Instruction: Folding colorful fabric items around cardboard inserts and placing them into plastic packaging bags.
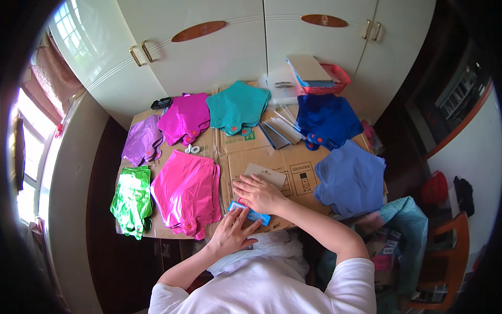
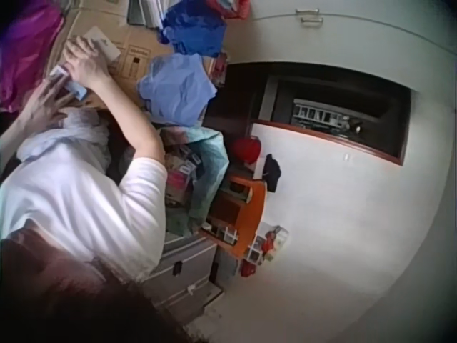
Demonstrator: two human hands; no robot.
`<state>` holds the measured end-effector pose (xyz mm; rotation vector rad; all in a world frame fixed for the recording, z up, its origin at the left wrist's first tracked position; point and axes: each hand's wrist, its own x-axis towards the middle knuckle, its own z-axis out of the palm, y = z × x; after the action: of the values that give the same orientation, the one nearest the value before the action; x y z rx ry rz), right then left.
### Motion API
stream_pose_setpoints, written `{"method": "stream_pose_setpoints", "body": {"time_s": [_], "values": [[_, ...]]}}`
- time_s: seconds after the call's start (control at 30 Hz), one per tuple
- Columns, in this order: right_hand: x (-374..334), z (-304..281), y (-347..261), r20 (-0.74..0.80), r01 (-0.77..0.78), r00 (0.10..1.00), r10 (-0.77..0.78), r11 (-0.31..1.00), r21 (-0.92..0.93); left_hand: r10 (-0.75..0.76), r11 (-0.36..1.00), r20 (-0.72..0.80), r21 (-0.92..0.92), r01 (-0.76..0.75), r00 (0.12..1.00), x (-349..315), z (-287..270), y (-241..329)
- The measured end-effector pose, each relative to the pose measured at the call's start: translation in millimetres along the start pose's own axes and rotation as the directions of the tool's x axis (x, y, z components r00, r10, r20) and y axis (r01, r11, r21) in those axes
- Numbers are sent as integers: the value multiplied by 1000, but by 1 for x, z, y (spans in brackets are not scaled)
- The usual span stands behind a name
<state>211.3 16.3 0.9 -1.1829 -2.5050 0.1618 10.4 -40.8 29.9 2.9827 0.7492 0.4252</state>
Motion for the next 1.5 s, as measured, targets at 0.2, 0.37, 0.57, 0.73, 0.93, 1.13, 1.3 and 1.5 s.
{"method": "stream_pose_setpoints", "body": {"time_s": [0.2,0.37,0.57,0.73,0.93,1.13,1.3,1.5], "values": [[1,-5,1,38,-52,998,56,995,-91,150,974,-11,175,-145,989,7,1,-16],[2,2,6,76,-96,991,110,981,-170,223,961,-7,169,-218,975,17,3,-26],[2,-2,6,113,-103,987,118,986,-133,339,906,-132,314,-285,931,28,0,-25],[8,-11,11,67,-31,997,36,997,-71,285,929,-90,274,-251,954,31,10,-22],[86,-97,117,-249,-270,920,302,950,156,216,941,-82,284,-185,973,30,6,-17],[117,-71,303,-396,-540,791,466,836,-96,185,955,-62,247,-165,981,42,-1,-15],[120,-59,346,-78,-544,836,543,802,-247,95,981,-44,176,-86,995,31,22,-9],[119,-45,342,-223,-552,831,510,710,-437,83,988,-19,130,-80,996,26,29,-10]]}}
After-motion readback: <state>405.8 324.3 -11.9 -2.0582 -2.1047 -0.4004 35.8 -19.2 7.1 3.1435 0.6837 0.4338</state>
